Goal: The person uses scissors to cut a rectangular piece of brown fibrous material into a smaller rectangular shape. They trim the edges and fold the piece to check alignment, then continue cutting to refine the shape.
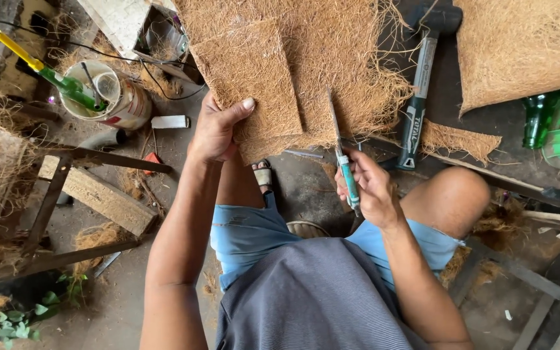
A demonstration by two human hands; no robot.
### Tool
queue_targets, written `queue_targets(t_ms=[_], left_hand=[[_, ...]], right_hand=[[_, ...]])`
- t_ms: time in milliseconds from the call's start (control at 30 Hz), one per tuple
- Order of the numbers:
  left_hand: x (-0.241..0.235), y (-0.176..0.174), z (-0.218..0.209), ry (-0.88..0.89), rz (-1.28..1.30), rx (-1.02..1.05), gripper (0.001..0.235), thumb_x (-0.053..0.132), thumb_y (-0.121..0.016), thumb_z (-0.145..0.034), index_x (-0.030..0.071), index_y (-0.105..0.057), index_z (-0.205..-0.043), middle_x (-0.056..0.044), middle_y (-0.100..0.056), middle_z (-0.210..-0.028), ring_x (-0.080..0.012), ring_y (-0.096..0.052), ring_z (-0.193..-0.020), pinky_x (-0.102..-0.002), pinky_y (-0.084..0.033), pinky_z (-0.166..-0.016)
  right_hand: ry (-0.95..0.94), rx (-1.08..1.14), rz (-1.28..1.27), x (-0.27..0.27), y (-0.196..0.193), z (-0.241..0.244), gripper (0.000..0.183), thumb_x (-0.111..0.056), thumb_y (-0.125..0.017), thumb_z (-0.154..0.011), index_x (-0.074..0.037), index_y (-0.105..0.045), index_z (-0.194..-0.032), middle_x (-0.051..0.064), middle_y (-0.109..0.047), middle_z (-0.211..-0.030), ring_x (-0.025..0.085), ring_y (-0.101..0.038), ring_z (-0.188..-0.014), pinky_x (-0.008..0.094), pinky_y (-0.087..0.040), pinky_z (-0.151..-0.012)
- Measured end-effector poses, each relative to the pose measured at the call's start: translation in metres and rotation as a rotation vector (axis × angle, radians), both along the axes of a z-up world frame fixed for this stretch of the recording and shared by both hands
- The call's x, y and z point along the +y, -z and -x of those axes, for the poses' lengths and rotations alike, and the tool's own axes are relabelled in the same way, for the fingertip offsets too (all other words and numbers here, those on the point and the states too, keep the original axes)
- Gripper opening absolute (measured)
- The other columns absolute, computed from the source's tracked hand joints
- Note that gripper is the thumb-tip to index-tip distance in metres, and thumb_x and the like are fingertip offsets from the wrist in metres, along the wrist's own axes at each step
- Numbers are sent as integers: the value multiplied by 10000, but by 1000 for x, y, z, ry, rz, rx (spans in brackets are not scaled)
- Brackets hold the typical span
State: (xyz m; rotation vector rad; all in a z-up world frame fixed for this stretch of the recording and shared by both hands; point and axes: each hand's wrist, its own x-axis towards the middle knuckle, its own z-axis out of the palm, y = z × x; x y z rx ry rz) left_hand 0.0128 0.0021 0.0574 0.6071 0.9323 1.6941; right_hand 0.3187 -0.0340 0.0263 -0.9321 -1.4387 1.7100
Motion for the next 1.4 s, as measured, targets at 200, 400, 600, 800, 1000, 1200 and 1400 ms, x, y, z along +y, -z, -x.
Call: queue_targets(t_ms=[200, 400, 600, 800, 1000, 1200, 1400], left_hand=[[-1, 6, -2, 5, -14, -13, 298, -8, -796, -760, 67, -652, -1010, -102, -689, -846, -246, -726, -784, -404, -619, -721], [-1, 13, -5, 52, 0, 12, 279, -1, -792, -766, 62, -653, -999, -104, -691, -842, -244, -726, -791, -399, -618, -722], [-3, 9, -7, 25, 5, 3, 267, -11, -791, -766, 48, -650, -985, -125, -689, -816, -265, -729, -755, -413, -624, -686], [-4, 0, -10, 15, 12, 1, 267, -7, -794, -761, 49, -650, -978, -120, -690, -811, -264, -732, -746, -420, -627, -676], [-5, 2, -11, 32, -1, 20, 253, 0, -795, -769, 54, -660, -976, -124, -692, -804, -261, -733, -753, -412, -627, -678], [-8, -5, -15, 21, 11, 46, 247, -6, -786, -773, 48, -659, -978, -115, -691, -807, -253, -730, -752, -414, -627, -677], [-12, 0, -22, 83, 17, -6, 261, -5, -780, -768, 48, -653, -989, -124, -692, -814, -272, -733, -754, -427, -626, -678]], right_hand=[[14, 11, 6, -4, -19, 4, 554, 42, -631, -824, 101, -471, -1351, 160, -579, -734, 225, -648, -616, 361, -622, -588], [51, 21, -15, 2, -18, 6, 587, 6, -645, -815, 106, -464, -1364, 188, -590, -830, 216, -638, -687, 367, -613, -625], [61, 35, 10, 6, -24, 7, 571, 26, -637, -808, 101, -440, -1339, 193, -583, -819, 219, -628, -665, 352, -594, -603], [36, 26, -32, 7, -23, 3, 478, 72, -616, -829, 99, -463, -1281, 180, -585, -762, 224, -629, -623, 349, -590, -588], [102, -54, -17, 3, -32, 6, 468, 87, -663, -814, 119, -484, -1245, 208, -624, -750, 226, -650, -614, 342, -611, -554], [94, 8, 35, 5, -25, 3, 514, 7, -663, -806, 61, -441, -1266, 189, -600, -776, 219, -646, -648, 340, -608, -574], [87, 17, 34, 12, -27, 8, 504, -71, -690, -840, 63, -416, -1242, 198, -596, -826, 213, -658, -667, 321, -597, -577]])
